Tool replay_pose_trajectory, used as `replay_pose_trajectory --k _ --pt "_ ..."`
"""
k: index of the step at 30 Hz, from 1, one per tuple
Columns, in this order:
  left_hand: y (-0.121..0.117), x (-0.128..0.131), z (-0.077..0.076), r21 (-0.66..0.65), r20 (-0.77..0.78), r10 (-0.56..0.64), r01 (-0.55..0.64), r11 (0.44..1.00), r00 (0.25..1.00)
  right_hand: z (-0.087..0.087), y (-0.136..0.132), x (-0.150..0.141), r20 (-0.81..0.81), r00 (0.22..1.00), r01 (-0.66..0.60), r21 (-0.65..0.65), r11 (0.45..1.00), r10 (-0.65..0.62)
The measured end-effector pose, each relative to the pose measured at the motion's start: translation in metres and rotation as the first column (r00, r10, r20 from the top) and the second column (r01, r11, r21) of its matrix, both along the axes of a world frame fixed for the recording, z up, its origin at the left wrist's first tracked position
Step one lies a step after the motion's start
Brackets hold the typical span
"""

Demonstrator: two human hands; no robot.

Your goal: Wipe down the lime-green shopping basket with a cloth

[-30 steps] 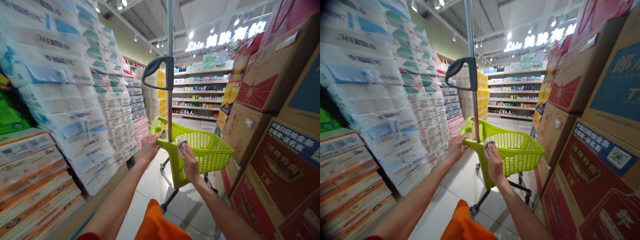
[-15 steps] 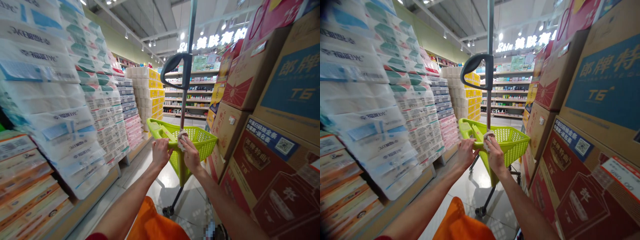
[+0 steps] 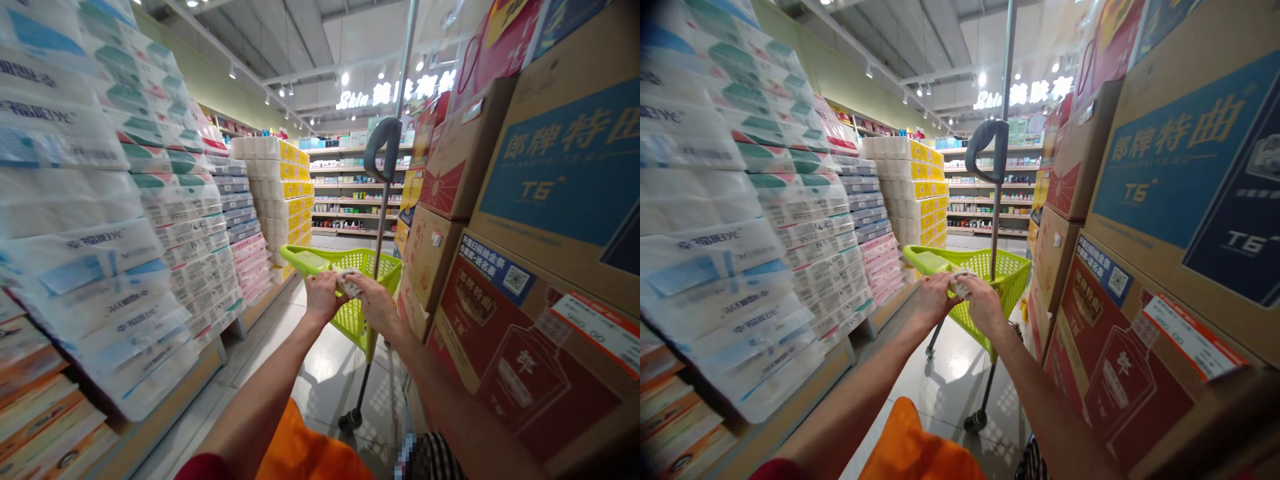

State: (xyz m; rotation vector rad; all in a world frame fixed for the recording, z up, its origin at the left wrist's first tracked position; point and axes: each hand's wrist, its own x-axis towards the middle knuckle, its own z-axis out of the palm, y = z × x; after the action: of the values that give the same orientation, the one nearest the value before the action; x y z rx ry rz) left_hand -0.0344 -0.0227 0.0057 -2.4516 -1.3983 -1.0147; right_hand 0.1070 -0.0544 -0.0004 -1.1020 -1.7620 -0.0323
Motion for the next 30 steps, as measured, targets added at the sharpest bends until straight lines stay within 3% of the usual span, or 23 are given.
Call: replay_pose_trajectory --k 5,7,9,12,14,17,19,20,21,23,24,26,28,30 --pt "-0.014 0.019 0.006 -0.064 0.086 -0.070 0.076 0.995 0.994 -0.009 -0.002 0.022 -0.163 0.975 0.152 -0.015 0.988 -0.152" --pt "-0.015 0.026 0.009 -0.084 0.185 -0.176 0.194 0.977 0.967 -0.010 -0.004 0.016 -0.246 0.962 0.120 -0.011 0.993 -0.119" --pt "-0.016 0.034 0.013 -0.097 0.251 -0.273 0.304 0.948 0.929 -0.009 -0.006 0.007 -0.386 0.922 0.010 -0.023 1.000 -0.018" --pt "-0.017 0.042 0.017 -0.158 0.186 -0.308 0.338 0.928 0.933 -0.011 -0.006 0.002 -0.627 0.771 -0.125 0.025 0.992 0.113" --pt "-0.017 0.039 0.017 -0.174 0.065 -0.308 0.315 0.933 0.949 -0.017 -0.005 0.010 -0.686 0.727 -0.006 0.041 0.999 0.032" --pt "-0.006 0.013 0.017 -0.100 -0.038 -0.295 0.290 0.952 0.955 -0.025 -0.005 0.026 -0.532 0.814 0.247 -0.044 0.968 -0.232" --pt "0.009 -0.011 0.016 -0.029 0.012 -0.171 0.171 0.985 0.985 -0.026 -0.007 0.030 -0.332 0.893 0.299 -0.072 0.952 -0.305" --pt "0.017 -0.022 0.016 -0.002 0.073 -0.057 0.057 0.998 0.996 -0.025 -0.008 0.028 -0.231 0.920 0.308 -0.071 0.949 -0.316" --pt "0.025 -0.030 0.015 -0.002 0.143 0.060 -0.061 0.998 0.988 -0.022 -0.008 0.025 -0.131 0.933 0.330 -0.068 0.942 -0.336" --pt "0.034 -0.031 0.011 -0.013 0.204 0.155 -0.156 0.988 0.967 -0.015 -0.007 0.014 0.054 0.913 0.407 -0.058 0.911 -0.405" --pt "0.034 -0.025 0.008 -0.007 0.201 0.132 -0.134 0.991 0.971 -0.011 -0.006 0.007 0.127 0.887 0.453 -0.044 0.890 -0.445" --pt "0.031 -0.004 0.003 0.037 0.144 -0.029 0.024 0.999 0.989 -0.006 -0.002 -0.002 0.202 0.838 0.518 0.000 0.855 -0.507" --pt "0.026 0.013 0.000 0.067 0.049 -0.197 0.193 0.979 0.979 -0.005 0.001 -0.005 0.207 0.825 0.528 0.054 0.848 -0.526" --pt "0.028 0.013 0.003 0.068 -0.008 -0.245 0.245 0.967 0.969 -0.008 0.003 -0.002 0.183 0.820 0.532 0.103 0.840 -0.542"
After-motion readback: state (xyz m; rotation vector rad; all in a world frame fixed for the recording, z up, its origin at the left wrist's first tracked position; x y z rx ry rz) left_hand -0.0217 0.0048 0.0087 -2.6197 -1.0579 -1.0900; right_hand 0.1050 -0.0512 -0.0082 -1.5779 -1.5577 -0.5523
